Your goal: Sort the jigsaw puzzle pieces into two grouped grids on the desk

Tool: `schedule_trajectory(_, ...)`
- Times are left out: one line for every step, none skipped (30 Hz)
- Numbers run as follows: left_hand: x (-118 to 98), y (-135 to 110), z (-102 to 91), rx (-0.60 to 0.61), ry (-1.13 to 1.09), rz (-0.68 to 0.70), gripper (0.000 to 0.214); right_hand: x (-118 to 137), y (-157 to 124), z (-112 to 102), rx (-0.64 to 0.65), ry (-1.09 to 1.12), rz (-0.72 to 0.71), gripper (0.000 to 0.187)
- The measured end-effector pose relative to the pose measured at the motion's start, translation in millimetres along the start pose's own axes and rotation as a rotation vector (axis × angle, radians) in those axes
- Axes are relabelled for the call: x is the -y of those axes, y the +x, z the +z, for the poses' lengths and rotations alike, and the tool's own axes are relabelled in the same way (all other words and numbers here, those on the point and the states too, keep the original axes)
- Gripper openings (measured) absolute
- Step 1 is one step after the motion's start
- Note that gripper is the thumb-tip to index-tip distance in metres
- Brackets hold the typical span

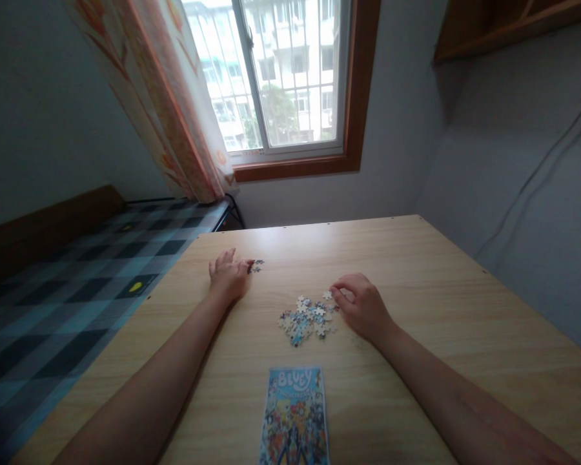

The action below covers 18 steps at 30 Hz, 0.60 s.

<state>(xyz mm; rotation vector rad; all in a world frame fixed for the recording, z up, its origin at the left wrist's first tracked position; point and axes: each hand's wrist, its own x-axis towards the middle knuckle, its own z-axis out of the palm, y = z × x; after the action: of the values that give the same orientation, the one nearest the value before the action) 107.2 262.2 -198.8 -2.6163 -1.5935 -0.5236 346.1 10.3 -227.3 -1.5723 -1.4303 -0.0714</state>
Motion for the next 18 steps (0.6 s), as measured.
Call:
schedule_trajectory(0.3,0.2,0.1,0.002,-0.001,-0.001,0.046,0.3,0.0,-0.1,-0.001,0.000,0.000,0.017)
schedule_trajectory(0.6,0.4,0.3,0.005,-0.002,0.000,0.046,0.8,0.0,-0.2,-0.001,-0.001,0.000,0.018)
schedule_trajectory(1.0,0.6,0.4,0.005,-0.003,0.002,0.046,1.3,0.0,-0.4,-0.001,-0.003,-0.002,0.018)
schedule_trajectory(1.5,0.7,0.5,0.002,-0.004,0.008,0.046,2.0,0.1,-0.7,0.000,-0.005,-0.003,0.018)
schedule_trajectory(2.0,0.6,0.7,-0.002,-0.006,0.016,0.045,2.8,0.1,-0.9,0.000,-0.008,-0.003,0.018)
schedule_trajectory(2.5,0.5,1.0,-0.009,-0.009,0.026,0.045,3.4,0.2,-1.2,0.001,-0.010,-0.003,0.018)
schedule_trajectory(2.8,0.4,1.5,-0.018,-0.013,0.038,0.045,4.0,0.3,-1.4,0.003,-0.012,-0.003,0.019)
schedule_trajectory(3.0,0.1,2.1,-0.025,-0.017,0.049,0.045,4.5,0.5,-1.6,0.005,-0.013,-0.001,0.019)
schedule_trajectory(2.9,-0.2,3.0,-0.029,-0.021,0.060,0.045,4.8,0.6,-1.8,0.008,-0.013,0.001,0.019)
schedule_trajectory(2.7,-0.4,4.2,-0.029,-0.024,0.073,0.044,5.0,0.7,-1.9,0.009,-0.015,0.003,0.020)
schedule_trajectory(2.3,-0.7,5.4,-0.028,-0.025,0.089,0.044,5.0,0.8,-1.9,0.010,-0.016,0.005,0.020)
schedule_trajectory(1.9,-0.9,6.8,-0.027,-0.023,0.107,0.044,4.9,0.9,-1.9,0.011,-0.017,0.006,0.020)
schedule_trajectory(1.4,-1.1,8.1,-0.024,-0.020,0.126,0.044,4.7,0.9,-1.9,0.012,-0.015,0.004,0.020)
schedule_trajectory(0.9,-1.1,9.3,-0.022,-0.018,0.142,0.043,4.6,0.9,-1.8,0.013,-0.013,0.001,0.019)
schedule_trajectory(0.6,-0.9,10.3,-0.017,-0.018,0.155,0.044,4.4,0.9,-1.7,0.013,-0.012,-0.001,0.019)
schedule_trajectory(0.3,-0.7,11.0,-0.008,-0.022,0.162,0.044,4.2,0.9,-1.6,0.015,-0.012,-0.002,0.019)
schedule_trajectory(0.1,-0.4,11.6,0.004,-0.027,0.162,0.044,4.1,0.9,-1.6,0.017,-0.013,-0.002,0.019)
schedule_trajectory(-0.1,-0.1,12.0,0.018,-0.034,0.160,0.045,4.1,1.0,-1.5,0.020,-0.015,-0.001,0.019)
